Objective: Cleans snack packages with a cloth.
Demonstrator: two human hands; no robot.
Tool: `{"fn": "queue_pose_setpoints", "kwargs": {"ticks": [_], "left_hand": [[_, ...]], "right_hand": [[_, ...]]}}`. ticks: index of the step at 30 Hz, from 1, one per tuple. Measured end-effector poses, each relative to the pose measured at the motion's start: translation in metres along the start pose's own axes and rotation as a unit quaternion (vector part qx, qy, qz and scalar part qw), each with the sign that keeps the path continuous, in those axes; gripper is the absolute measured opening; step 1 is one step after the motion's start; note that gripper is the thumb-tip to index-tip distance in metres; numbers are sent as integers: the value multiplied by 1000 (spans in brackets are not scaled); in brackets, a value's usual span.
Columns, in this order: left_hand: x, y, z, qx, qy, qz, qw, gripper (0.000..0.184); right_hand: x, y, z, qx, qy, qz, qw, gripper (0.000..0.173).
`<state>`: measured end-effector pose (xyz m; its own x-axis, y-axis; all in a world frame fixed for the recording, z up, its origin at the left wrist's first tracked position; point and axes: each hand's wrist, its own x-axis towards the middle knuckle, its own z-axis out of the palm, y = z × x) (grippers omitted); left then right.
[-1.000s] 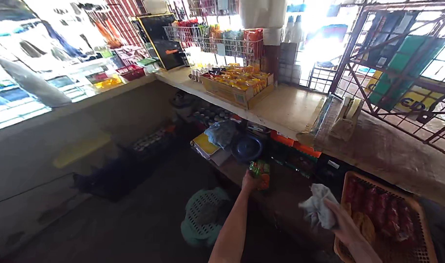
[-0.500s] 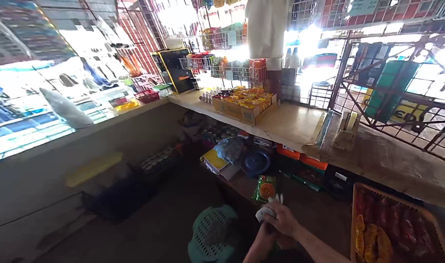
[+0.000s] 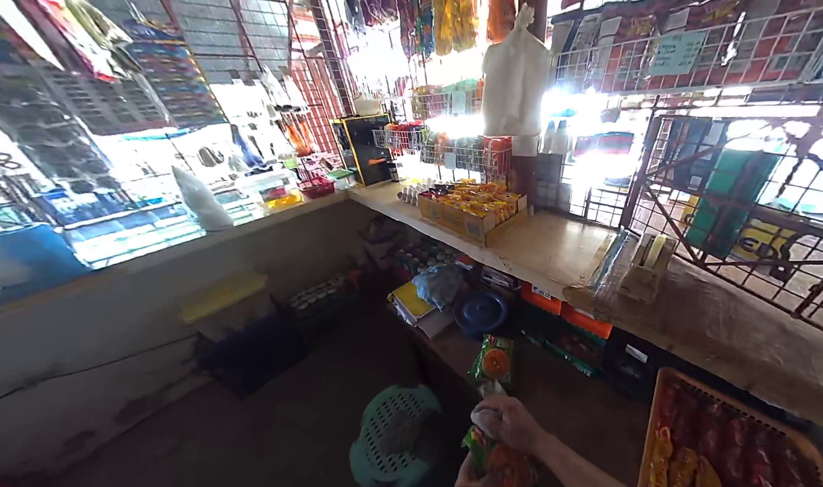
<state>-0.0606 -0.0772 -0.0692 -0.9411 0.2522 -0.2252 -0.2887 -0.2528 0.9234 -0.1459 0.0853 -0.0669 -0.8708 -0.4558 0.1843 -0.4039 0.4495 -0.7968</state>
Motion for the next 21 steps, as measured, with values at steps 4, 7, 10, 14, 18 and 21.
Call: {"fn": "queue_pose_setpoints", "kwargs": {"ticks": [4, 7, 10, 14, 18, 21], "left_hand": [[-6, -7, 2, -30, 89, 51, 994, 34], [-6, -4, 1, -40, 135, 69, 988, 28], [-16, 5, 14, -17, 135, 68, 988, 26], [-30, 11, 20, 15, 127, 56, 990, 43], [-47, 13, 15, -70, 198, 100, 973, 37], [-49, 21, 23, -151, 239, 115, 952, 31]], "right_hand": [[2, -16, -39, 30, 56, 105, 992, 36], [-12, -61, -29, 39, 38, -88, 995, 38], [-19, -67, 3, -43, -33, -171, 984, 43], [4, -36, -10, 35, 10, -2, 999, 37], [6, -47, -43, 93, 64, 93, 989, 34], [-15, -88, -29, 86, 18, -88, 992, 36]]}}
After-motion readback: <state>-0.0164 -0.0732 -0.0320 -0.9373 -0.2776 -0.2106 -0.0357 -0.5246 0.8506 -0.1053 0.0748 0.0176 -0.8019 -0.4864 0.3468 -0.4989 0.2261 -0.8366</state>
